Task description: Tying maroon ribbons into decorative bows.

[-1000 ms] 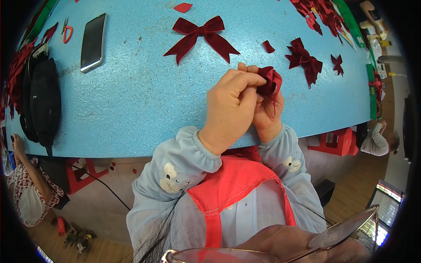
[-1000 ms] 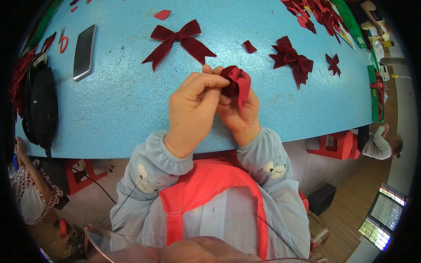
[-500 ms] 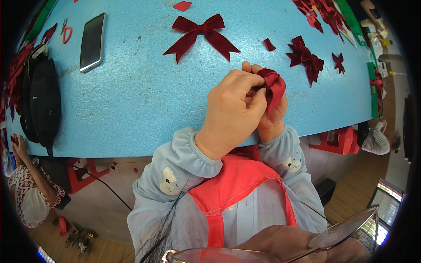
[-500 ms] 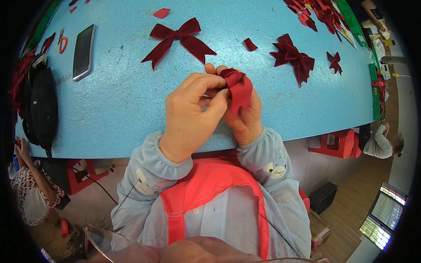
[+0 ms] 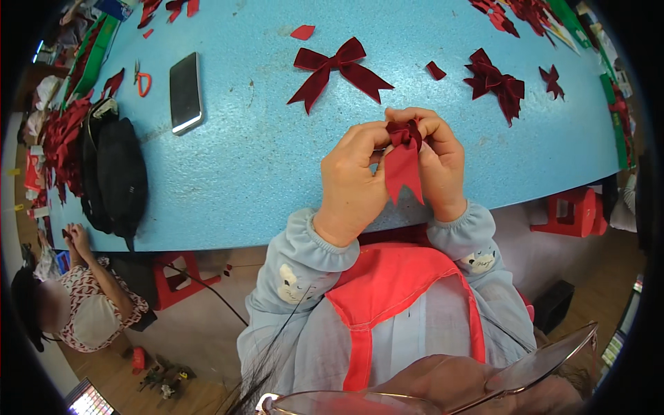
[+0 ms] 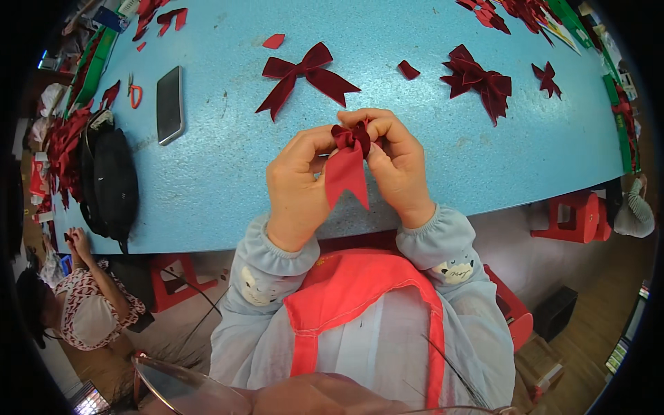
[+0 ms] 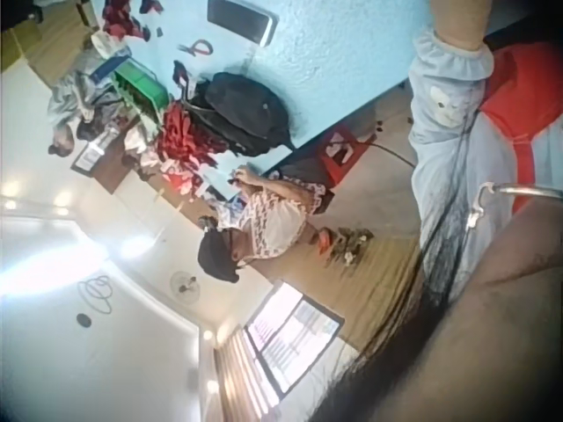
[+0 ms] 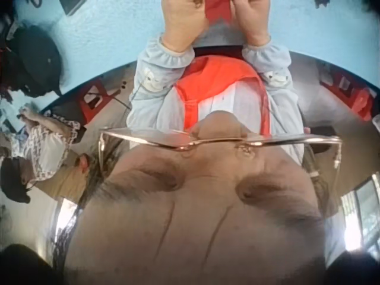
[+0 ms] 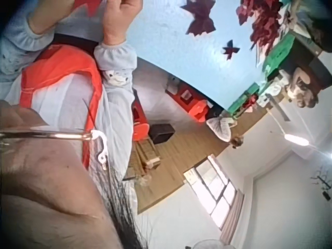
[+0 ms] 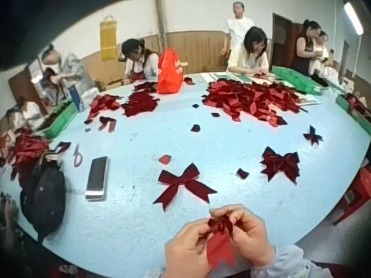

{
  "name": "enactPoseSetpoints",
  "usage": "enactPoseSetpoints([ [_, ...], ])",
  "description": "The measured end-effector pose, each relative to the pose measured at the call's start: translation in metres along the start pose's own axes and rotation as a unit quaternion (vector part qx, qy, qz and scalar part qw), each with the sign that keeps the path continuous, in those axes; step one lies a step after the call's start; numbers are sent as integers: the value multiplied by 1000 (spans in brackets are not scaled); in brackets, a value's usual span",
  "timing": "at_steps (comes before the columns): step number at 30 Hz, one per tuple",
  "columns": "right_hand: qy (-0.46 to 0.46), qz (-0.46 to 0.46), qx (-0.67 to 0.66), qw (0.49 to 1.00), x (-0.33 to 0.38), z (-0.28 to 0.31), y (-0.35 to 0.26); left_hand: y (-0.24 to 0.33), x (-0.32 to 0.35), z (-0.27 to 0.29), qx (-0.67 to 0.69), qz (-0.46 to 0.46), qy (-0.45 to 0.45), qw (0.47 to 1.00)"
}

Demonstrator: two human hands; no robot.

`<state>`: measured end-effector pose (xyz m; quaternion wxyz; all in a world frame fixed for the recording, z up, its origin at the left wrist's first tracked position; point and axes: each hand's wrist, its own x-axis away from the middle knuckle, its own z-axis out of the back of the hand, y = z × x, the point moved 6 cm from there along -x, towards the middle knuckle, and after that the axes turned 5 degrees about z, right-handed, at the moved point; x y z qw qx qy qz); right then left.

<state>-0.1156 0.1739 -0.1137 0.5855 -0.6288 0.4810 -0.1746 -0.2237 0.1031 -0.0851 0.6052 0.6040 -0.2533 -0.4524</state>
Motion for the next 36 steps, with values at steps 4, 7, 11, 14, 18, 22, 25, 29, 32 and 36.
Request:
enactPoseSetpoints([
  [4, 3, 53, 154, 987, 2, 11, -17, 7, 6, -5, 9, -1, 4, 1000],
  [7, -31, 40, 107, 993, 2, 17, -17, 3, 10, -11, 41, 16, -5, 999],
  [11, -15, -41, -3, 999, 6, 27, -13, 1, 14, -16, 96, 66, -22, 993],
  [14, 6, -87, -74, 993, 11, 32, -10, 2, 15, -19, 109, 104, -42, 988],
  [18, 11, -103, -121, 987, 15, 30, -8, 9, 16, -21, 89, 61, -32, 994],
  [22, 12, -96, -119, 988, 15, 26, -5, 12, 17, -17, 60, 46, -9, 997],
  [25, 11, -105, -137, 985, 16, 23, 3, 7, 13, -10, 41, 66, -32, 996],
  [29, 17, -127, -193, 973, 17, 18, 19, -9, 11, -1, 92, 103, -49, 989],
  [32, 26, -144, -213, 966, 16, 14, 26, -19, 8, 3, 131, 125, -59, 982],
  [36, -19, -125, -264, 956, 9, 9, 33, -31, 2, 7, 237, 218, -87, 943],
])
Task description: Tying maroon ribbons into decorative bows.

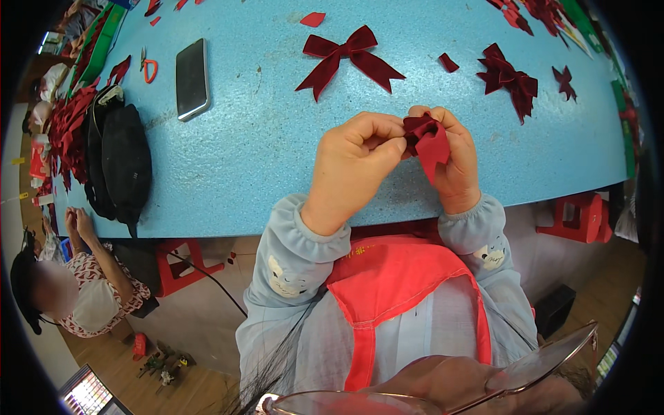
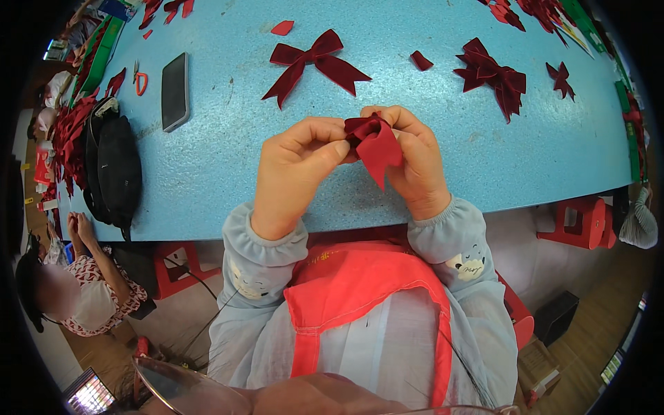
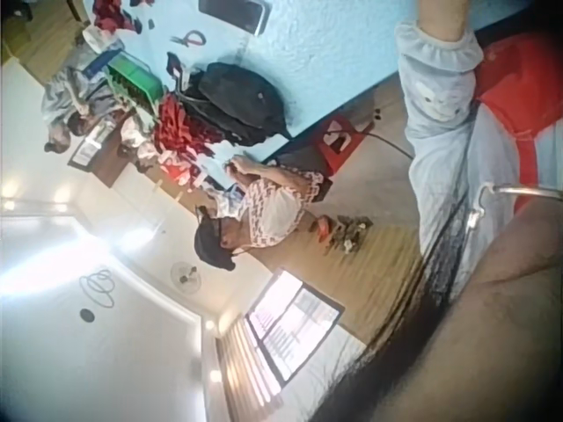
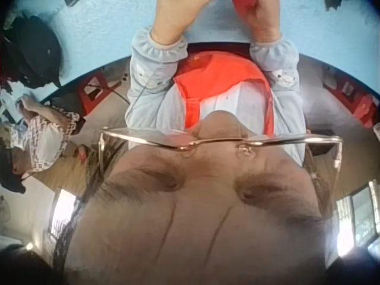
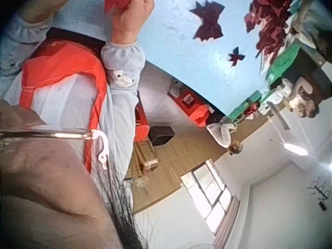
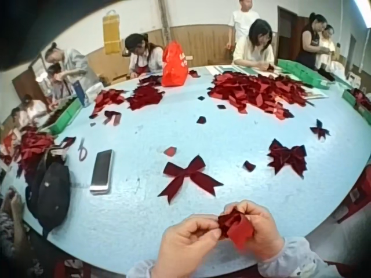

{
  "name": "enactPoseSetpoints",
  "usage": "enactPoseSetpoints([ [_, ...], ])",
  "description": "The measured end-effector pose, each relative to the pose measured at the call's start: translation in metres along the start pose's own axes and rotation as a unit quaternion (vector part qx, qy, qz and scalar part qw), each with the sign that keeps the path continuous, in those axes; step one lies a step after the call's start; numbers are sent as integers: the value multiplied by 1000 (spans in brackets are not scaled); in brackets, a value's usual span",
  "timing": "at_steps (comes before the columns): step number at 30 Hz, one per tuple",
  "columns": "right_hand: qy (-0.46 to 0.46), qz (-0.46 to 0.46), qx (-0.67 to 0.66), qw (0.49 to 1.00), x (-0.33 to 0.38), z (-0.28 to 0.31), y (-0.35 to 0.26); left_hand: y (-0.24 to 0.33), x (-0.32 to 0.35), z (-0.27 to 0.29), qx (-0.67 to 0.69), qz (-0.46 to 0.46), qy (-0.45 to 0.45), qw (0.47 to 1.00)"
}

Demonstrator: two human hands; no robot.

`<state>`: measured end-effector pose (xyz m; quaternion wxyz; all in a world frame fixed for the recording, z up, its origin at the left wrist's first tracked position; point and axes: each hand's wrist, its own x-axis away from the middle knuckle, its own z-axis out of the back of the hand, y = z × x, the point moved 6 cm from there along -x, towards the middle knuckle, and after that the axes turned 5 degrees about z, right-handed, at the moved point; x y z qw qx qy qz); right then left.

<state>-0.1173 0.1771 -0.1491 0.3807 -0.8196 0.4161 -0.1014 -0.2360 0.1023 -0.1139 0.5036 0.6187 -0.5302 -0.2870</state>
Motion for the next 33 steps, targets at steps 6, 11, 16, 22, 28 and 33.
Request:
enactPoseSetpoints([
  [6, 60, 9, 64, 996, -3, 4, 6, -10, -6, 9, 75, 53, -26, 995],
  [11, 79, 53, 260, 961, -2, -1, -2, -4, -6, 7, -94, -62, 64, 992],
  [16, 93, 71, 327, 938, 1, -1, -20, 8, 0, -12, -262, -180, 107, 942],
  [22, 140, 53, 343, 927, 7, 25, -34, 10, 8, -44, -337, -298, 118, 885],
  [28, 154, 37, 312, 937, 12, 34, -48, 6, 2, -59, -309, -278, 140, 899],
  [33, 102, 72, 432, 893, 22, 15, -79, -9, -10, -58, -106, -122, 112, 980],
])
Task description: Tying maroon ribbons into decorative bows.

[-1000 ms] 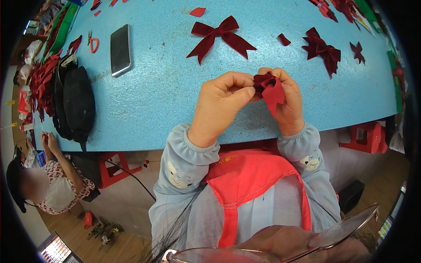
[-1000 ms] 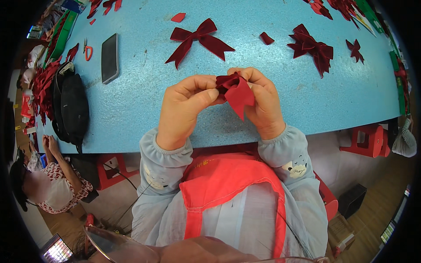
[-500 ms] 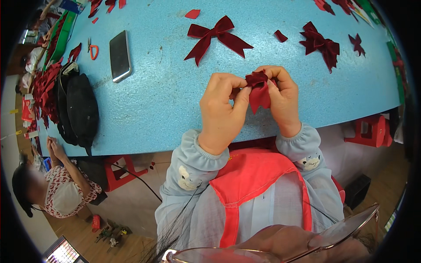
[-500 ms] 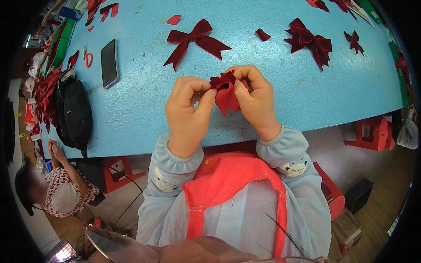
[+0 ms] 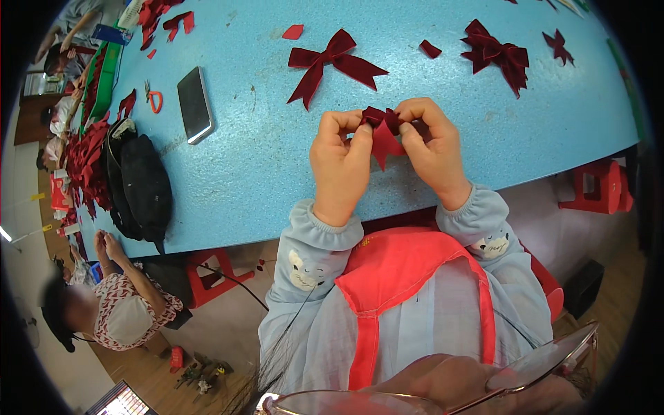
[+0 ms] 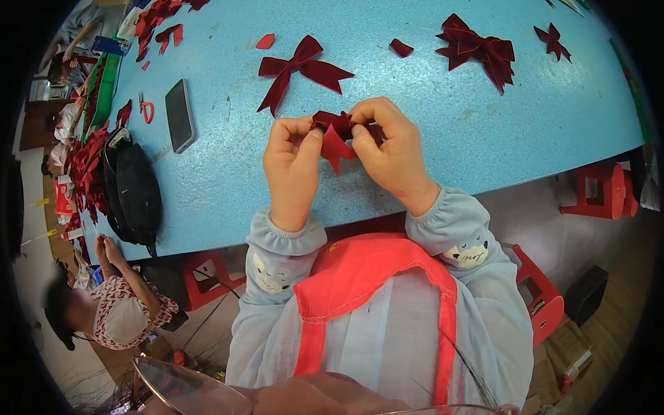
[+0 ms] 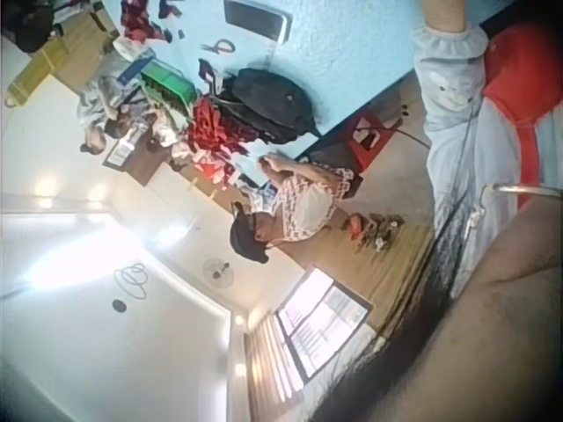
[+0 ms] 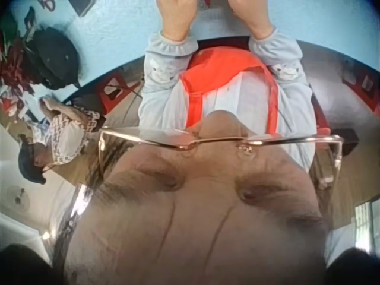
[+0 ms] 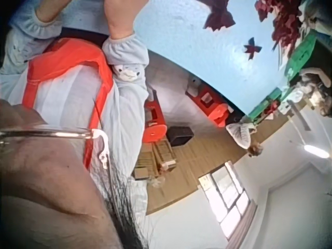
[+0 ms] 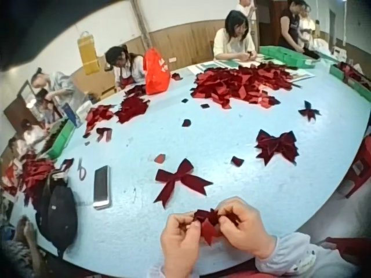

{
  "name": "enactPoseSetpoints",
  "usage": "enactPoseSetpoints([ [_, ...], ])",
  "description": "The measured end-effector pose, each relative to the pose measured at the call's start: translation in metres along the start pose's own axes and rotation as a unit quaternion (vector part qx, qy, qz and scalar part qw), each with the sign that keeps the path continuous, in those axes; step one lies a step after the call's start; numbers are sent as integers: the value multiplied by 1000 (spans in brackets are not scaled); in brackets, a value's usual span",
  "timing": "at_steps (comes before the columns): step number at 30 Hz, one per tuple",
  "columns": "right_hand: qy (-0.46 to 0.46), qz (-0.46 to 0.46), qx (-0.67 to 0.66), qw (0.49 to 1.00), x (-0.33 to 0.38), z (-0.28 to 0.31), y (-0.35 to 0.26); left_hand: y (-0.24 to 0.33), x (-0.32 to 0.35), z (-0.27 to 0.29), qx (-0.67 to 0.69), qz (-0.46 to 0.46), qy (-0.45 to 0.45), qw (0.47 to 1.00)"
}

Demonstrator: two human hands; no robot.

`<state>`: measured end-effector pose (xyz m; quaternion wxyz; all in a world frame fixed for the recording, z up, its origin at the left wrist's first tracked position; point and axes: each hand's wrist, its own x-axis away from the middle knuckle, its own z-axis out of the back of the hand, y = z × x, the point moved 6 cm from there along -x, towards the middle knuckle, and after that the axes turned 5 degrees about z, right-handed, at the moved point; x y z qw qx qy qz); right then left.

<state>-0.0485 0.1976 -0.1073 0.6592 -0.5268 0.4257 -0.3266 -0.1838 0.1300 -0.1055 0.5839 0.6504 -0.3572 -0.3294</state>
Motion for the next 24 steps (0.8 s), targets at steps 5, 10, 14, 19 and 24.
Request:
enactPoseSetpoints([
  [5, -7, 133, 52, 990, 6, 10, -33, 22, 17, -14, 1, -48, -14, 999],
  [10, -38, 276, 129, 952, 29, 7, -64, 18, 40, -11, 104, 115, -55, 986],
  [14, -73, 345, 167, 921, 42, 0, -83, 15, 57, -3, 167, 231, -98, 954],
  [19, -92, 247, 143, 954, 50, 0, -93, 32, 66, 2, 12, 173, -109, 979],
  [24, -56, 227, 172, 957, 65, 5, -103, 50, 76, 4, -87, 28, -55, 994],
])
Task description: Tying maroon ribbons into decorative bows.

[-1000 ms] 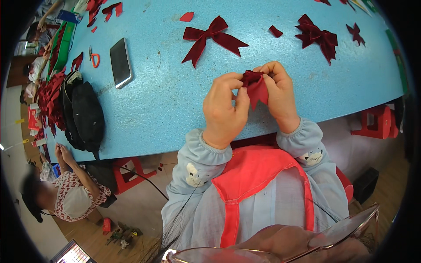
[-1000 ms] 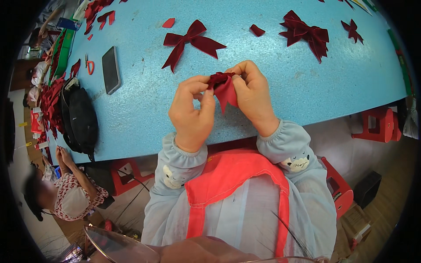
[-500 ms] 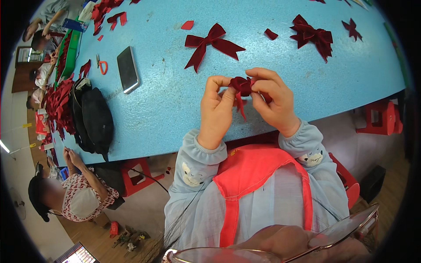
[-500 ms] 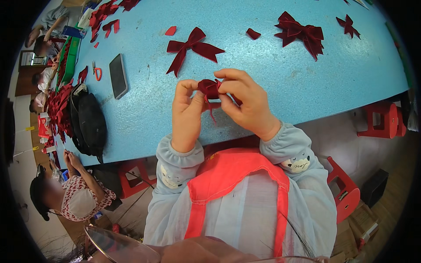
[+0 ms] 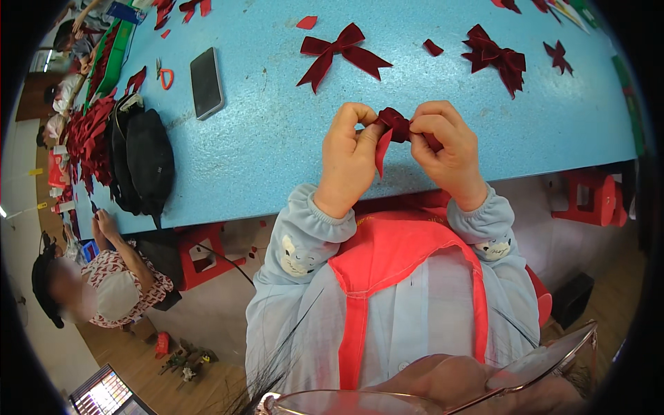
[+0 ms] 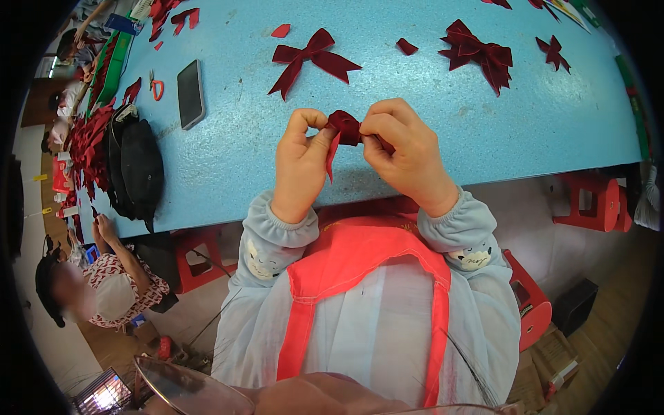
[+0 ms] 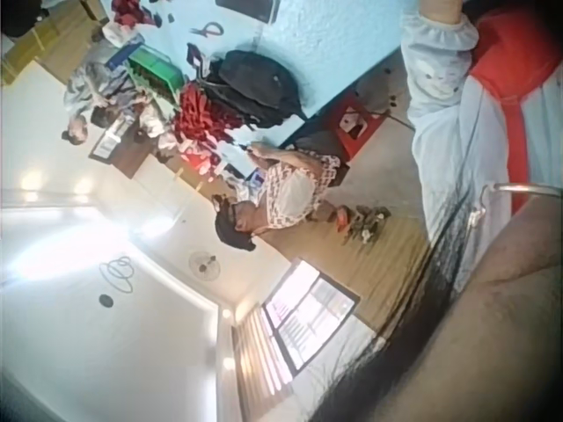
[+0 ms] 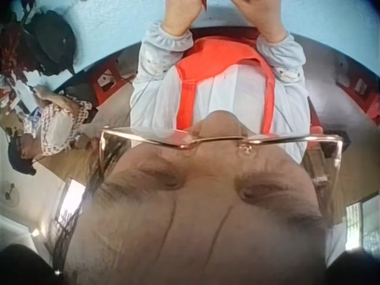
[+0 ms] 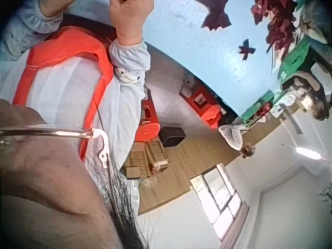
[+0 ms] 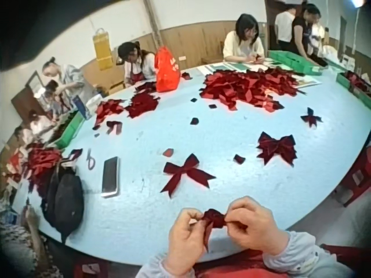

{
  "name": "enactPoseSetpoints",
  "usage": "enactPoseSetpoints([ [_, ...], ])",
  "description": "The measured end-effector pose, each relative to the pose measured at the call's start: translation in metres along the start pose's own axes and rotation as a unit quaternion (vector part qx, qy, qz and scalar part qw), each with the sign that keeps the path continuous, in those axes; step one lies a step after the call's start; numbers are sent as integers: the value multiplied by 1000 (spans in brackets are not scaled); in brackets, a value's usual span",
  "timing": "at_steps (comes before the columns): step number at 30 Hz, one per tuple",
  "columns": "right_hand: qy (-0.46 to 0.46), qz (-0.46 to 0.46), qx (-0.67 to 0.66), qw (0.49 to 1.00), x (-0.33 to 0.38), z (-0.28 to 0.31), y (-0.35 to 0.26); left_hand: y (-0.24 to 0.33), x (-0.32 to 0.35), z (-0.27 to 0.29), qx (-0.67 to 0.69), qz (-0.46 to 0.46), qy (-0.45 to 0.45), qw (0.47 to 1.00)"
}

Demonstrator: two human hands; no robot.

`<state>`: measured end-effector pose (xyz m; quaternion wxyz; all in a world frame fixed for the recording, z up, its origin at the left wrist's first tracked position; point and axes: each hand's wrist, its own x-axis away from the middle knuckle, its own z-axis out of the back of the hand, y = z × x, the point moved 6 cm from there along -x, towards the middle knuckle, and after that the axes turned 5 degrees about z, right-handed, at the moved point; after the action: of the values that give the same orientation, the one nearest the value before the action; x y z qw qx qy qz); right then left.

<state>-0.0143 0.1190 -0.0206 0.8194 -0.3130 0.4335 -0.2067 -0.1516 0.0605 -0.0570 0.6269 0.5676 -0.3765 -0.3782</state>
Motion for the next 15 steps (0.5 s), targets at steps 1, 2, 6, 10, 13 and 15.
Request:
enactPoseSetpoints([
  [1, 12, -1, 14, 1000, 1, 2, -3, -2, 1, 0, 1, 0, 1, 1000],
  [2, 24, -3, 27, 999, 2, 4, -5, -2, 2, 2, 7, -25, 16, 1000],
  [6, 24, -1, 52, 998, 3, 9, -4, 1, 3, 6, 65, -6, 19, 998],
  [10, -3, -34, 33, 999, 1, 8, 11, -15, -4, 1, 194, 153, -45, 968],
  [13, -25, -78, 2, 997, 3, 2, 26, -30, -11, -3, 275, 200, -69, 938],
  [15, -45, -130, -36, 990, 8, -3, 38, -39, -16, -2, 267, 199, -72, 940],
])
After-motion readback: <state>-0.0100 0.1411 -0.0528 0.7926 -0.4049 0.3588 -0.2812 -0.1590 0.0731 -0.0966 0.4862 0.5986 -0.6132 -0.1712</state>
